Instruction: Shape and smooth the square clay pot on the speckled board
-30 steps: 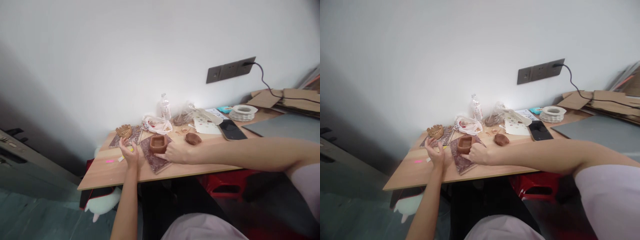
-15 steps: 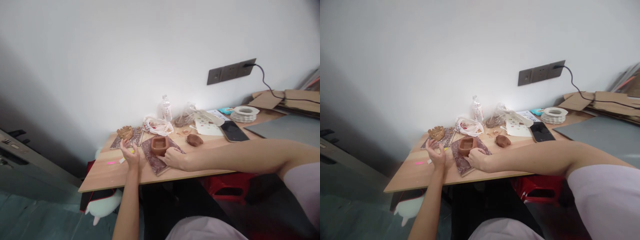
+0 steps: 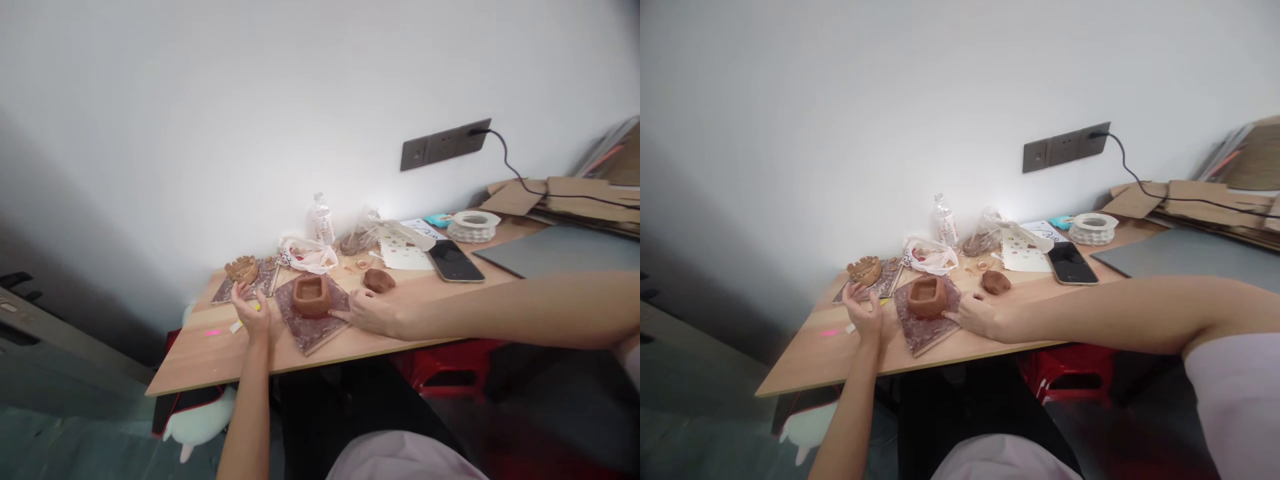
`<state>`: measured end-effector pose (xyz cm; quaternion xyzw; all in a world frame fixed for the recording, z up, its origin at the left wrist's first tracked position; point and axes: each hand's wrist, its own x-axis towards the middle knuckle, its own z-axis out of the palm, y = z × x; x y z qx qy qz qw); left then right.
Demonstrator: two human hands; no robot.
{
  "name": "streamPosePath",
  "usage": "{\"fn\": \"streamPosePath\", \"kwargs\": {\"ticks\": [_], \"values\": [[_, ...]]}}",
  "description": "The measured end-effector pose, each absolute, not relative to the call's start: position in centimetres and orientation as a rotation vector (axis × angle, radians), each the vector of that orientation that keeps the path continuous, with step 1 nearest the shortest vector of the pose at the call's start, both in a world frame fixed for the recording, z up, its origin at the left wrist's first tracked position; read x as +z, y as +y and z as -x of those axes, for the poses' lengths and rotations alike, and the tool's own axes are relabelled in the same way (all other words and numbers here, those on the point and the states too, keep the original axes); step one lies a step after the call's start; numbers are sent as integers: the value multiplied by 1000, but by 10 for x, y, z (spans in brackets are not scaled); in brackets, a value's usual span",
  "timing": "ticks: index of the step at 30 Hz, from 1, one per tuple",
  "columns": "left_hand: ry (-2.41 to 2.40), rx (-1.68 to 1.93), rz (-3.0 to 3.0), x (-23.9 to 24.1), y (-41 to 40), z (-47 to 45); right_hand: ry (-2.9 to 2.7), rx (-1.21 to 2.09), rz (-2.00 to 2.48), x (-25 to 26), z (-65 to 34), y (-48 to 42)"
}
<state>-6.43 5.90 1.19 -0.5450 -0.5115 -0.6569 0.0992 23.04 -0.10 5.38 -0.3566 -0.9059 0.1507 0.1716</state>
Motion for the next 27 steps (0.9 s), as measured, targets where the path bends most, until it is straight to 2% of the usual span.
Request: {"fn": "streamPosePath", "kwargs": {"ticks": [4,5,7,10,12,16,27], "values": [[-1519,-1938,1613,12,60,65,-2632,353,1143,68,-237,-9],[-1519,-1939,1613,12,60,65,-2602,428,1219,70,-237,-12],[-1522,-1942,1614,12,61,66,-2365,852,1404,72,-232,-17],[-1532,-1950,1618,12,63,66,-1613,1637,1417,66,-216,-24],[-1537,-1957,1622,12,64,66,-1261,1845,1283,61,-204,-24],[-1535,-1964,1631,13,66,68,-1062,1935,1209,56,-183,-21],[-1538,-1938,1663,15,65,67,-1121,1932,1117,42,-141,-47]]}}
